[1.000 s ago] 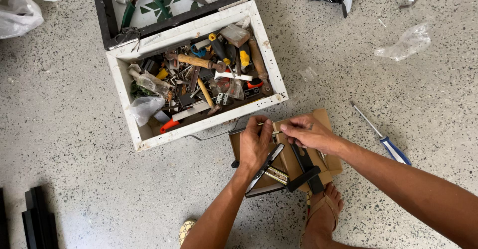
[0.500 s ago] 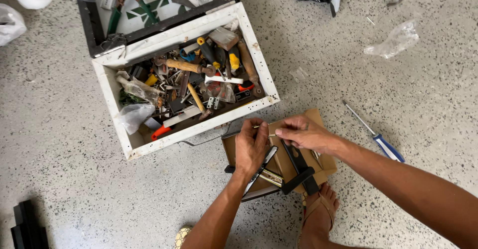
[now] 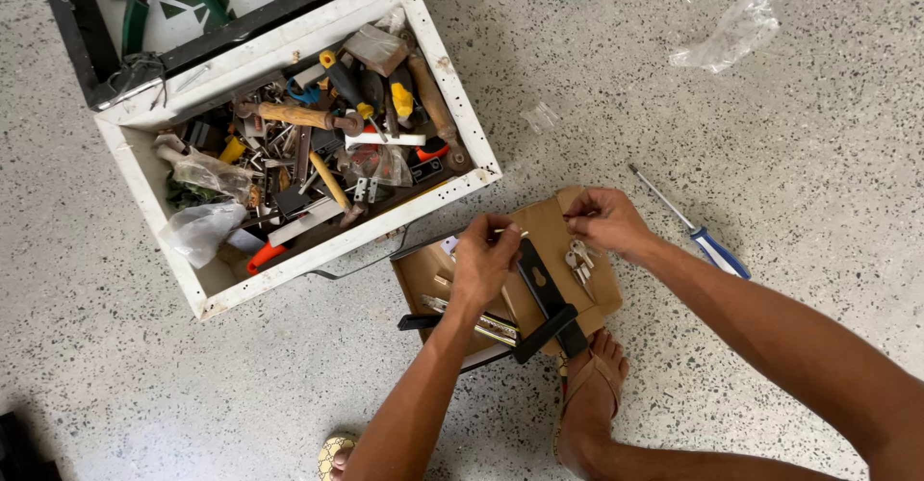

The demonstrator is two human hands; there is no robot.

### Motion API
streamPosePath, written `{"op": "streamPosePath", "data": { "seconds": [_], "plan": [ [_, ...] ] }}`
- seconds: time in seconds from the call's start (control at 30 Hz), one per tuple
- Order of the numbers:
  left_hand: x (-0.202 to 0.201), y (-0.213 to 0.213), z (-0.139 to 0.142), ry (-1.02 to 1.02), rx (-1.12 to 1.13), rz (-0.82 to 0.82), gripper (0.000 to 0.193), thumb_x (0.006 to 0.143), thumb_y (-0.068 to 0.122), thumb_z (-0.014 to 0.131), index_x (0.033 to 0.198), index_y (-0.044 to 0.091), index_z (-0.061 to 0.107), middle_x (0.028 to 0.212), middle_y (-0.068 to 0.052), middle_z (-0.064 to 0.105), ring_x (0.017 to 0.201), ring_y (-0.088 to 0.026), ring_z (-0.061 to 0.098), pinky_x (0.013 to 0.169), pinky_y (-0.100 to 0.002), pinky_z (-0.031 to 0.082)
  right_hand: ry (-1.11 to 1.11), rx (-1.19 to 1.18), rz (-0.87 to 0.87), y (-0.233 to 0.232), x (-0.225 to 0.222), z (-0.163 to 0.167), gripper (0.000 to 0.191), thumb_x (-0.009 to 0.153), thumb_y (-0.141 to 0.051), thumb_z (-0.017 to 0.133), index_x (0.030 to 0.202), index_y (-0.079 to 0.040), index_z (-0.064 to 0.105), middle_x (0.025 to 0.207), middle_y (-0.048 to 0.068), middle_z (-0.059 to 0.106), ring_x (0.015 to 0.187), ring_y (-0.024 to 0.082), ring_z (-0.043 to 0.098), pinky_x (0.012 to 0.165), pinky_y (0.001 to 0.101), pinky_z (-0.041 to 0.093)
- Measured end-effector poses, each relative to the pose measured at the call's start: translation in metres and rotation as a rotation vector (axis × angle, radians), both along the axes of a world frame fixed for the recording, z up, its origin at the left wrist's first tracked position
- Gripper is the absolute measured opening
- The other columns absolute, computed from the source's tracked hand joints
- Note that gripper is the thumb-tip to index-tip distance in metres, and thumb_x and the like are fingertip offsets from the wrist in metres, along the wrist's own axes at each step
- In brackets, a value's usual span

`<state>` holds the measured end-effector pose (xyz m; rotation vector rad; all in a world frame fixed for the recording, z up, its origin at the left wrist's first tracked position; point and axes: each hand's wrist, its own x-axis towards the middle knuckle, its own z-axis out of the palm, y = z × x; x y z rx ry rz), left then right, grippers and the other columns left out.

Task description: The person assembles a mortise lock mechanism on the floor. They insert a metal pin into the lock body, use pliers to adjust internal components, and insert a key to test the mechanism. The person handles the lock body, pin, pliers, and key throughout the process.

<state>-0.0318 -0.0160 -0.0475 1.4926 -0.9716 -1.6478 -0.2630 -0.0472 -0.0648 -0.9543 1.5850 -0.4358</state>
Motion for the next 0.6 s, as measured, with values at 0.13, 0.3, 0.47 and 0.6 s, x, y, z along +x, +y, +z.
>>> {"op": "streamPosePath", "data": {
  "seconds": [0.13,0.3,0.47,0.6],
  "plan": [
    [-0.022,-0.003,-0.014,0.077,-0.010,0.001,0.021,0.095,0.013,0.068,0.106,-0.004,0.064,0.079,-0.005,0.070,0.069,-0.011,0.067,0.062,-0.027,0.059,-0.055,-0.070,0.061,0.013,-0.010,-0.005,0.025,0.081,0.005,0.068,0.104,-0.004,0.073,0.098,0.006,0.076,0.089,0.015,0.071,0.076,0.0311,0.059],
    [-0.036,0.001,-0.023,-0.100,-0.022,-0.077,0.021,0.091,0.009,0.067,0.108,-0.004,0.069,0.089,-0.013,0.077,0.080,-0.019,0.076,0.072,-0.032,0.060,0.229,-0.196,0.254,0.014,-0.021,0.007,0.031,0.085,0.005,0.059,0.111,-0.003,0.074,0.104,0.007,0.078,0.095,0.015,0.073,0.080,0.0300,0.057],
    [-0.046,-0.016,-0.023,-0.235,-0.116,-0.153,0.026,0.087,0.007,0.070,0.111,0.000,0.071,0.101,-0.017,0.077,0.093,-0.028,0.076,0.081,-0.038,0.059,-0.024,0.024,0.156,0.003,0.002,0.006,0.037,0.090,0.001,0.063,0.125,-0.007,0.069,0.111,0.007,0.077,0.092,0.019,0.071,0.076,0.0318,0.059],
    [-0.043,-0.022,-0.018,-0.234,-0.141,-0.149,0.026,0.089,0.012,0.066,0.112,0.002,0.069,0.105,-0.018,0.078,0.095,-0.029,0.077,0.081,-0.039,0.060,-0.275,0.007,0.120,-0.001,0.018,0.003,0.038,0.092,-0.003,0.059,0.128,-0.010,0.068,0.116,0.003,0.076,0.097,0.012,0.073,0.079,0.0278,0.063]
  ]
}}
